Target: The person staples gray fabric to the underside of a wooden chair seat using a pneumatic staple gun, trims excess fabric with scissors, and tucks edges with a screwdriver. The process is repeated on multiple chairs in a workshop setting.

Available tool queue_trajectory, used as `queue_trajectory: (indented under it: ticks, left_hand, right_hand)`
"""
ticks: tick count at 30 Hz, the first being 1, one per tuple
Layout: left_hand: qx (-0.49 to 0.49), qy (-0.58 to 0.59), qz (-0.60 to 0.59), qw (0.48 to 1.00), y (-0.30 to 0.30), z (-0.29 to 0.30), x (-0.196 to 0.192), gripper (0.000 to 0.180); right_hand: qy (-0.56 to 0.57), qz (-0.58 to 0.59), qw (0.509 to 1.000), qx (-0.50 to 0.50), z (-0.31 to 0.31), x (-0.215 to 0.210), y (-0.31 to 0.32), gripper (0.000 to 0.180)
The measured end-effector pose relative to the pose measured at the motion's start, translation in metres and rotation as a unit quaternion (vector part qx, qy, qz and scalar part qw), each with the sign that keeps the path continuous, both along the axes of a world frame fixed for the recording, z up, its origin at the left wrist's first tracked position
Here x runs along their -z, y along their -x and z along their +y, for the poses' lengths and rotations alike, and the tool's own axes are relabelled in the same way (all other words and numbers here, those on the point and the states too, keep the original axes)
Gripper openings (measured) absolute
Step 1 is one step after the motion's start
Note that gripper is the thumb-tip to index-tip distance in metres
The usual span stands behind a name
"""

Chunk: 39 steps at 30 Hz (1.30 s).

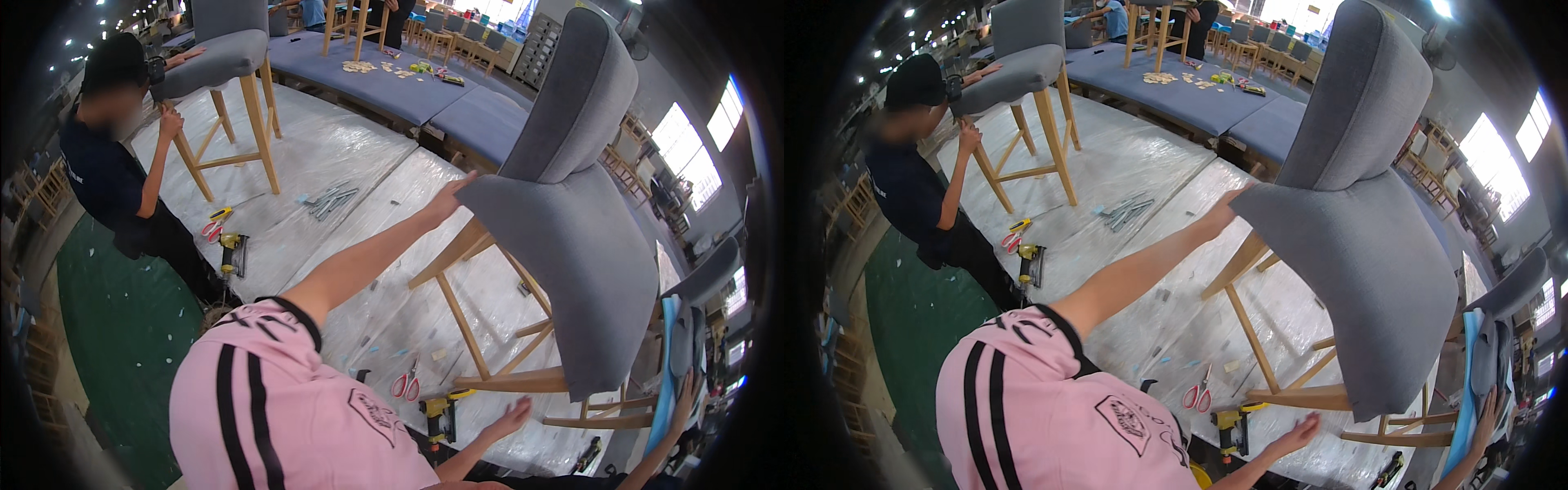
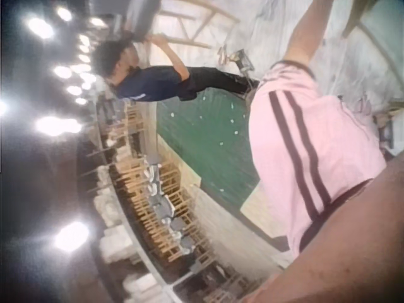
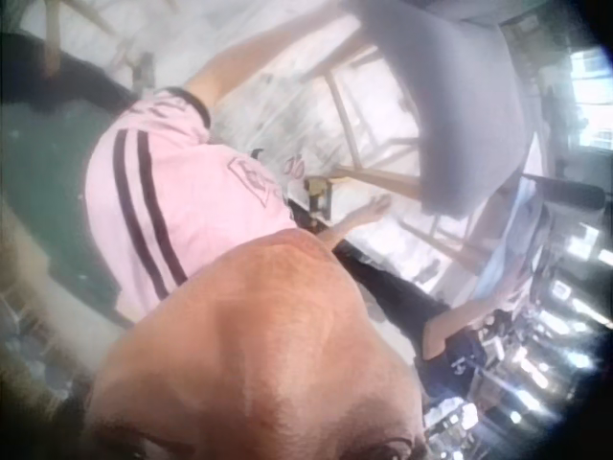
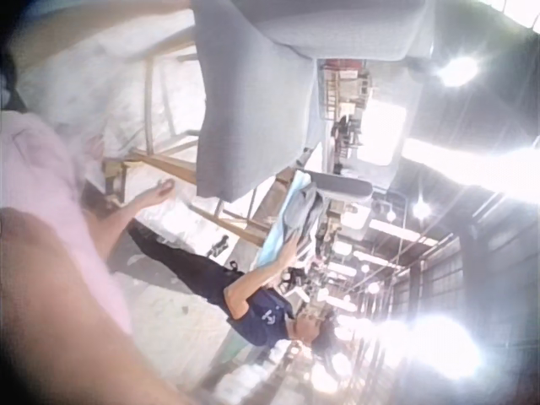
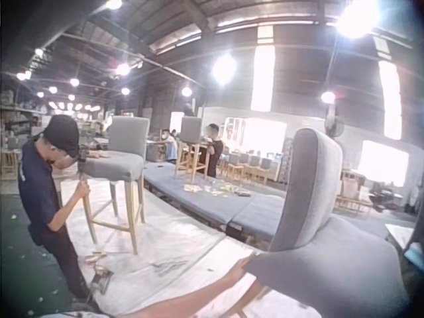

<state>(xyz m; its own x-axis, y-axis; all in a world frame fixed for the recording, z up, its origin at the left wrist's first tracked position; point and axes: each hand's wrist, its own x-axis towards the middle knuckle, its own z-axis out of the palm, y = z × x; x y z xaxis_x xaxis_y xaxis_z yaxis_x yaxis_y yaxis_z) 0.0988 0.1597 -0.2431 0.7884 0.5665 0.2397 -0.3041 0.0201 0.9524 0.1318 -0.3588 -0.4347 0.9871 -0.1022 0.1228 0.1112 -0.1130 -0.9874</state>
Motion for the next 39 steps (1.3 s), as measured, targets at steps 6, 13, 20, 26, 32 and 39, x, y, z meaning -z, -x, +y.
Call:
queue_trajectory:
  ticks: [6,13,20,26,32,39]
  left_hand:
    - [0.170,-0.087,-0.045,0.981,-0.028,-0.026,-0.018,0.054]
    - [-0.112,0.282,-0.093,0.948,0.054,-0.038,0.010,0.057]
    - [-0.293,0.191,-0.068,0.934,0.131,-0.023,-0.063,0.061]
    - [-0.431,-0.014,-0.091,0.897,0.142,0.033,-0.088,0.047]
    - [-0.400,-0.399,-0.370,0.738,0.112,-0.060,-0.135,0.030]
    - [-0.049,-0.793,-0.156,0.587,-0.002,-0.147,-0.218,0.043]
  right_hand:
    - [0.009,0.011,0.999,-0.045,0.042,-0.019,-0.024,0.067]
    - [-0.068,-0.028,0.996,-0.052,0.041,0.040,-0.035,0.033]
    - [-0.105,-0.081,0.979,-0.154,0.132,-0.104,-0.003,0.041]
    - [-0.035,-0.086,0.984,-0.155,0.180,-0.156,0.017,0.044]
    - [-0.051,-0.080,0.986,-0.138,0.189,-0.162,-0.007,0.045]
    - [-0.039,-0.172,0.978,-0.112,0.200,-0.150,-0.017,0.045]
